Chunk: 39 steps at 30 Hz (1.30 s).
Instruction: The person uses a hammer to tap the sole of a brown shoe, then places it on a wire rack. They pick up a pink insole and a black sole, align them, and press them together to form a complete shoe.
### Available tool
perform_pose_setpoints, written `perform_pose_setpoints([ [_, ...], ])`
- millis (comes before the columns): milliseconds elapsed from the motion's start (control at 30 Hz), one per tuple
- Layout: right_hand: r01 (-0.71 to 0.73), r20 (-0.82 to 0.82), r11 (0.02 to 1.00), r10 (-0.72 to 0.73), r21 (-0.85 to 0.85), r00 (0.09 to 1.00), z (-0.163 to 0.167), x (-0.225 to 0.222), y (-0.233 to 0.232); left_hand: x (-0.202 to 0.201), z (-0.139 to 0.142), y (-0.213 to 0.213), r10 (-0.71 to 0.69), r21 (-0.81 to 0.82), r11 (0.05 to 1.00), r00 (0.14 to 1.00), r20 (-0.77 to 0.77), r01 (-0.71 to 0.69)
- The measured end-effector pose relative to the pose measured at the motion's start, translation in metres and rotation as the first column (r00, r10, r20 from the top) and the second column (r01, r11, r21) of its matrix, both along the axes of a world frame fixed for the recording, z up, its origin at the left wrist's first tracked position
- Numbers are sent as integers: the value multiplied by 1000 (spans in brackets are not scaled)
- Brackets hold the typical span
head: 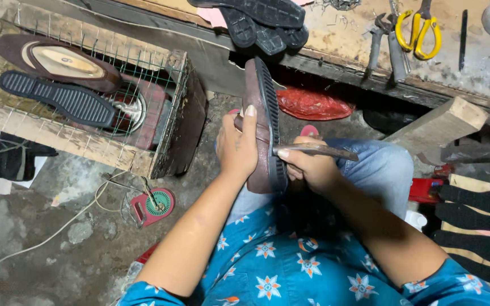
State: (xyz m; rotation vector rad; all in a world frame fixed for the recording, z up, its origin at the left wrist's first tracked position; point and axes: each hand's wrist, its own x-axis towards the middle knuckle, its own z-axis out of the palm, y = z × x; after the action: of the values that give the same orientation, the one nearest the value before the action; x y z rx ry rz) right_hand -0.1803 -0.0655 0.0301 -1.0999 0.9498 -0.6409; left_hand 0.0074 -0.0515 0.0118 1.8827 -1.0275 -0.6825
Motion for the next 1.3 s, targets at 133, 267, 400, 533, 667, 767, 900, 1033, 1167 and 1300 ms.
perform_pose_setpoints([
  [133,-195,-280,981,188,1,942,7,11,-34,6,-3,-10,-32,-25,999,995,89,35],
  [267,-278,-562,935,111,-220,820,23,21,-65,5,3,-32,10,-27,1000,982,190,-4],
  [400,-326,-537,941,227,-95,813,37,6,-55,1,17,-30,-25,-18,999,988,152,28],
  [533,-11,-318,986,-43,-167,947,20,-9,-6,-4,16,-1,43,-15,999,999,-13,-43],
  [667,-187,-271,927,98,-326,958,-2,-12,29,-13,7,17,126,-117,985,991,-41,-130],
  [767,-176,-198,961,134,-213,971,0,-21,44,-11,10,31,59,-198,975,981,-187,-96],
  [900,-288,-48,941,284,-181,958,14,-42,58,22,14,46,-162,-185,980,834,-527,74],
  [1033,-369,-347,902,279,-224,895,22,-50,72,43,1,48,-220,-200,976,411,-885,91],
  [1167,-286,-320,889,171,-358,932,36,-49,84,36,-22,64,-293,-272,954,221,-930,123],
  [1300,-196,-536,979,133,-62,834,45,-41,104,19,-41,71,-254,-248,967,118,-960,63],
])
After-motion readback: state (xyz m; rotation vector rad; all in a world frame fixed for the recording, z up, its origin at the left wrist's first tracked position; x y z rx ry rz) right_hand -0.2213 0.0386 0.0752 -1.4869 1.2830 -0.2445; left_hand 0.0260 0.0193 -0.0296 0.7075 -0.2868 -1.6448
